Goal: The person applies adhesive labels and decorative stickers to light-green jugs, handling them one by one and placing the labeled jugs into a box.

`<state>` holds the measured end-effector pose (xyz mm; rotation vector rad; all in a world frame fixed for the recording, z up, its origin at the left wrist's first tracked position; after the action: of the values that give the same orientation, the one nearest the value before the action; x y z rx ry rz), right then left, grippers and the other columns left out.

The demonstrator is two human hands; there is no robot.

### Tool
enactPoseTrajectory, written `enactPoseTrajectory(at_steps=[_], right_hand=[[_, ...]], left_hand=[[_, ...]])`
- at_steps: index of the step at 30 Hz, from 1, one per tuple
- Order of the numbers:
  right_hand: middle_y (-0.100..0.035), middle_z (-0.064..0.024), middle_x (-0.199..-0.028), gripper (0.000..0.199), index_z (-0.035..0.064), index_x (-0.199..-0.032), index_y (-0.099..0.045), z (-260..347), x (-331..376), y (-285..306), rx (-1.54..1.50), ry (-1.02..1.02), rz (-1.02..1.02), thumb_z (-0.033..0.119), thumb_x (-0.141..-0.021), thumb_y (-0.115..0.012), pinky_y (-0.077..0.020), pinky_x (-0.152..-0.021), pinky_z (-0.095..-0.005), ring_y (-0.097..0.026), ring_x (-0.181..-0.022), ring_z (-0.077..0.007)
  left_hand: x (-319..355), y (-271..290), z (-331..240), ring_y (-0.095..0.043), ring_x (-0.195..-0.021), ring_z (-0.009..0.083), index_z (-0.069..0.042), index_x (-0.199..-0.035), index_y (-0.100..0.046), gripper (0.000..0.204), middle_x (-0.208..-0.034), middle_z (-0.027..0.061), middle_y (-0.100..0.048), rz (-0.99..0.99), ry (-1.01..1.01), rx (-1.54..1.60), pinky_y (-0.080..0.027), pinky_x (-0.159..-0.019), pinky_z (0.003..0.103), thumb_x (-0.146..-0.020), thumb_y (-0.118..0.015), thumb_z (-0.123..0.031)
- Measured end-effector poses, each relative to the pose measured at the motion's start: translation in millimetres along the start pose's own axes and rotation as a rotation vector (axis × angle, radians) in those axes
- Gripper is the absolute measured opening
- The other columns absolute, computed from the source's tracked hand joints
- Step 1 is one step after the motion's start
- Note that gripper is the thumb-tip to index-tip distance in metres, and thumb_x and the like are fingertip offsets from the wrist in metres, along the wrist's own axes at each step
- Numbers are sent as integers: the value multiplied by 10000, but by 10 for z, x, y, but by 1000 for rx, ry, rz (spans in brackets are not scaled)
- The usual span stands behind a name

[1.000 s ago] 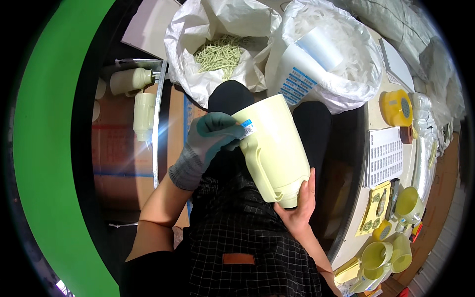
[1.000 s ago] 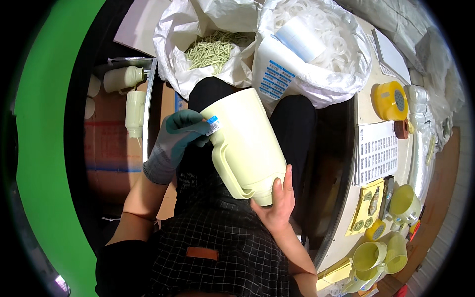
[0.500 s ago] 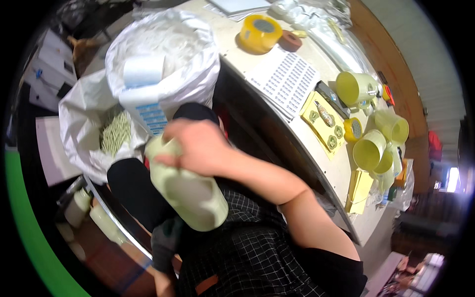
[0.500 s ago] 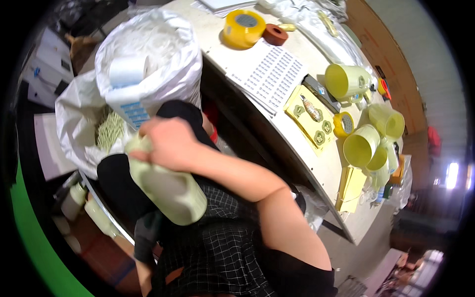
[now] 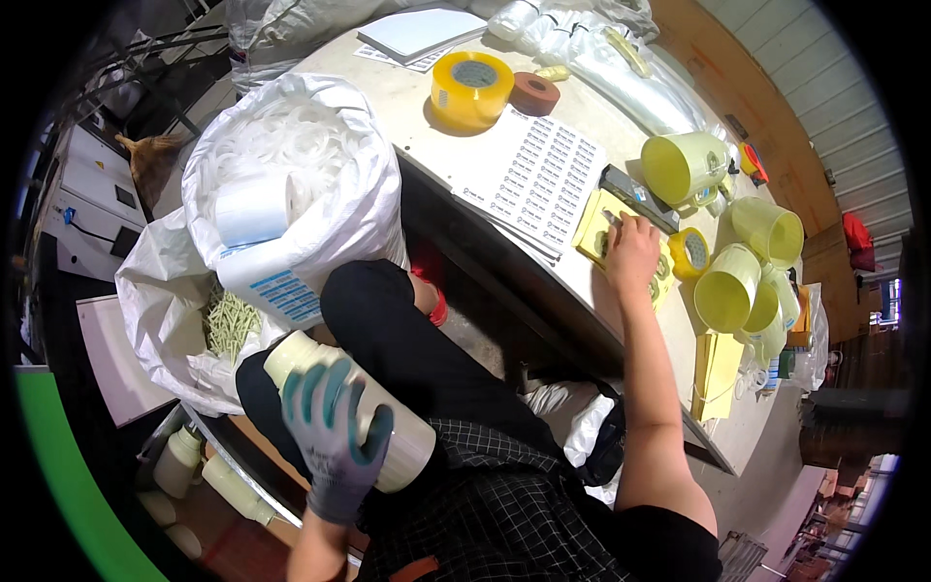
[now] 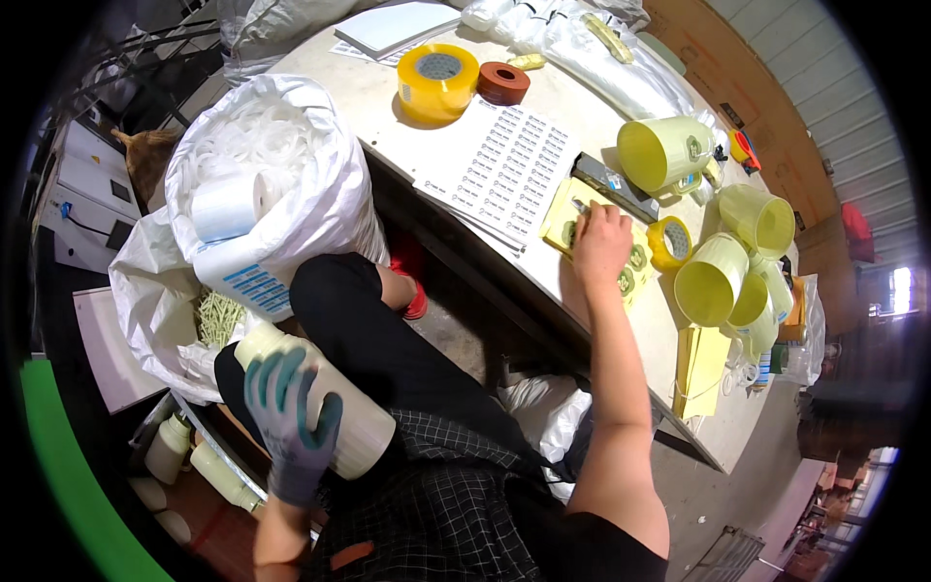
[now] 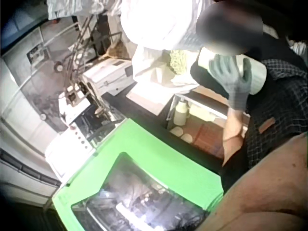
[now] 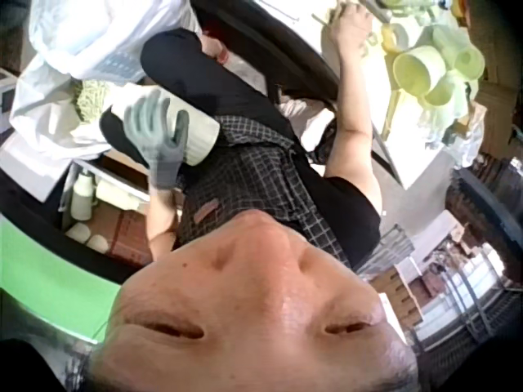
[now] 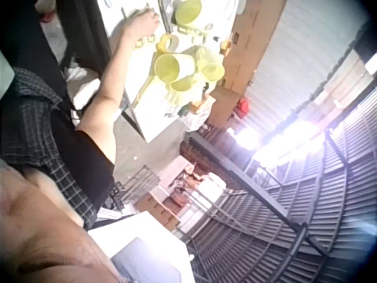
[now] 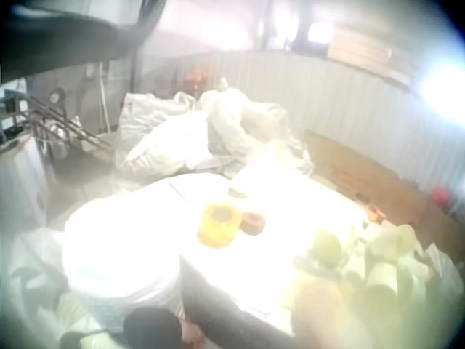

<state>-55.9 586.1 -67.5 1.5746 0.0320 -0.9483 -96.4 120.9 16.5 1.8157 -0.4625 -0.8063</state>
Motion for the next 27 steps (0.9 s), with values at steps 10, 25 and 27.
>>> enactPoseTrajectory(at_steps=[10, 25, 27], right_hand=[[-623, -130, -1103, 236, 66, -1082, -712, -586, -19, -315, -191, -198, 326, 144, -876, -796, -471, -956, -455, -562, -1099, -352], [-742, -180, -943, 365, 11, -1136, -654, -27, -875, -383, -517, -48, -47, 141, -838, -819, -561, -776, -421, -714, -818, -352], [-722, -185, -815, 260, 30, -1010, -729, 183, -1298, -712, -611, -162, 96, 229, -863, -810, -549, -710, -413, -715, -760, -355]], left_hand=[[-2063, -1537, -998, -321, -1539, 364, -124, -1561, -469, 752, -1653, 146, -381, 215, -553, 67, -200, -1291, 543, -955, -621, -543], [-2269, -2523, -805, -209, -1597, 361, -231, -1597, -435, 819, -1708, 86, -312, 249, -464, 171, -105, -1303, 586, -927, -617, -666], [-2278, -2502, -804, -210, -1596, 362, -232, -1598, -430, 825, -1708, 87, -312, 227, -475, 153, -106, -1303, 586, -923, -621, -667]])
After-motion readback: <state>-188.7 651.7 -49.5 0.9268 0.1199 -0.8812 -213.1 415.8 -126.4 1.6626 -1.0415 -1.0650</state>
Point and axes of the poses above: each hand's wrist, its own x-axis away from the middle knuckle, its own y-axis out of the back of the hand, z = x × y, the point moved 6 cm from there along -x, towards the middle knuckle
